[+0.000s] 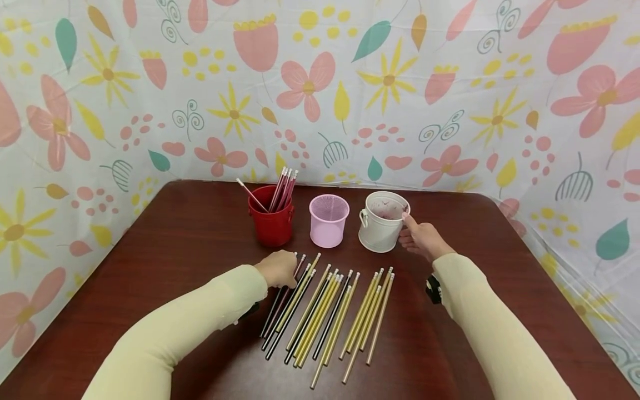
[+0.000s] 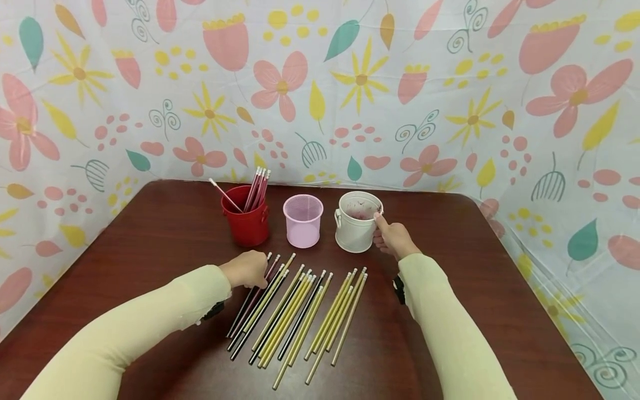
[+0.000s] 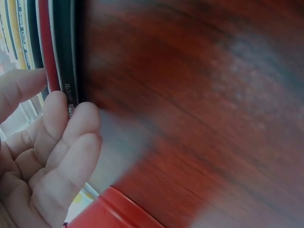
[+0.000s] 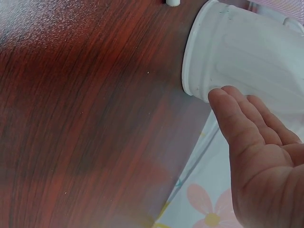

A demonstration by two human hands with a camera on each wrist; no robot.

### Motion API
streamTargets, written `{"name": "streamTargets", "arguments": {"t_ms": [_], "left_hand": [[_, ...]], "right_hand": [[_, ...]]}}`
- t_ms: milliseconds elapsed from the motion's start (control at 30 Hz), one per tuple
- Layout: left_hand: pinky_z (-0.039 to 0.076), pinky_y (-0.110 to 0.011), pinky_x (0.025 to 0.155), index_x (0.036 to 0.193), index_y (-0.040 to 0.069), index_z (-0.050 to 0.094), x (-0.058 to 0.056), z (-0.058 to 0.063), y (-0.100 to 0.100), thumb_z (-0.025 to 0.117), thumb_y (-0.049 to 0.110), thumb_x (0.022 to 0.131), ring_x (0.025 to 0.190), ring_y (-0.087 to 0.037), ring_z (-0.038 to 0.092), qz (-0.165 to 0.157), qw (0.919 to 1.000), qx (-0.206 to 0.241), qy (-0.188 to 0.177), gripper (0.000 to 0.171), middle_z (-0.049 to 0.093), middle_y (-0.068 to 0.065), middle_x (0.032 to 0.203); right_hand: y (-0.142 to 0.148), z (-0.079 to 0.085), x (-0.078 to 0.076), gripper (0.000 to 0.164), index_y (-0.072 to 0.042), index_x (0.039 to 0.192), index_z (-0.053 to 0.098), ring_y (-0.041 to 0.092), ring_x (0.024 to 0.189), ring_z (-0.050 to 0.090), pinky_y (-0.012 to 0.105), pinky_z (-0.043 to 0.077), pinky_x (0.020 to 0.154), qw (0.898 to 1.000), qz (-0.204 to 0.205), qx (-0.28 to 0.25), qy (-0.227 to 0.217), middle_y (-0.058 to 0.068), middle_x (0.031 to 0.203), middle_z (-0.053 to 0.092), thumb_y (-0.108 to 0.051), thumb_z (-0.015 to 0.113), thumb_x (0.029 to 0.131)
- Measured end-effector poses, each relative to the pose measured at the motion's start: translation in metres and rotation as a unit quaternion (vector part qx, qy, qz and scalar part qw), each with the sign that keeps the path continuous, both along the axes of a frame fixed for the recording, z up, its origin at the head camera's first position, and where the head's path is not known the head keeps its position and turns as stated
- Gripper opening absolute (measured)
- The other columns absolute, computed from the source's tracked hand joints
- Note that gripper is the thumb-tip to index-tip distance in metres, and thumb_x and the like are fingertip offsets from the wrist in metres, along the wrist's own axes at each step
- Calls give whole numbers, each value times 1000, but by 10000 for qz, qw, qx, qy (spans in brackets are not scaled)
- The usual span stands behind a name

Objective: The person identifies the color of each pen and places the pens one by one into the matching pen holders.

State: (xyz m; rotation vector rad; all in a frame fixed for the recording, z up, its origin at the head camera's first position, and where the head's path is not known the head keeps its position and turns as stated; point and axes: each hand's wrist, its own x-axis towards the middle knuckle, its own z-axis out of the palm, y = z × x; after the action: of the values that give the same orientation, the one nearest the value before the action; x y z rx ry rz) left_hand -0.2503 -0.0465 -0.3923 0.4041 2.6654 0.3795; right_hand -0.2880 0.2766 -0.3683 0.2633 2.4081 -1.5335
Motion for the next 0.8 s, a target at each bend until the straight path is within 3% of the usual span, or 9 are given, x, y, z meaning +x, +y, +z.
{"name": "streamTargets", "arguments": {"t_ms": [400, 800], "left_hand": [[40, -25, 42, 55, 5, 58, -2, 3, 5, 72, 5, 79, 41, -14, 49, 58, 9999, -44, -138, 28, 53, -3, 45], [41, -24, 40, 56, 5, 58, -8, 33, -4, 73, 8, 79, 43, -17, 54, -138, 9998, 93, 139, 28, 56, -5, 47]], "right_hand": [[1, 0, 0, 80, 23, 128, 41, 41, 114, 53, 46, 44, 98, 10000, -26, 53, 43, 38, 129, 48, -50, 22, 101], [4, -4, -1, 81, 22, 128, 42, 40, 112, 55, 45, 44, 98, 10000, -26, 18, 6, 37, 127, 50, -52, 23, 100]]}}
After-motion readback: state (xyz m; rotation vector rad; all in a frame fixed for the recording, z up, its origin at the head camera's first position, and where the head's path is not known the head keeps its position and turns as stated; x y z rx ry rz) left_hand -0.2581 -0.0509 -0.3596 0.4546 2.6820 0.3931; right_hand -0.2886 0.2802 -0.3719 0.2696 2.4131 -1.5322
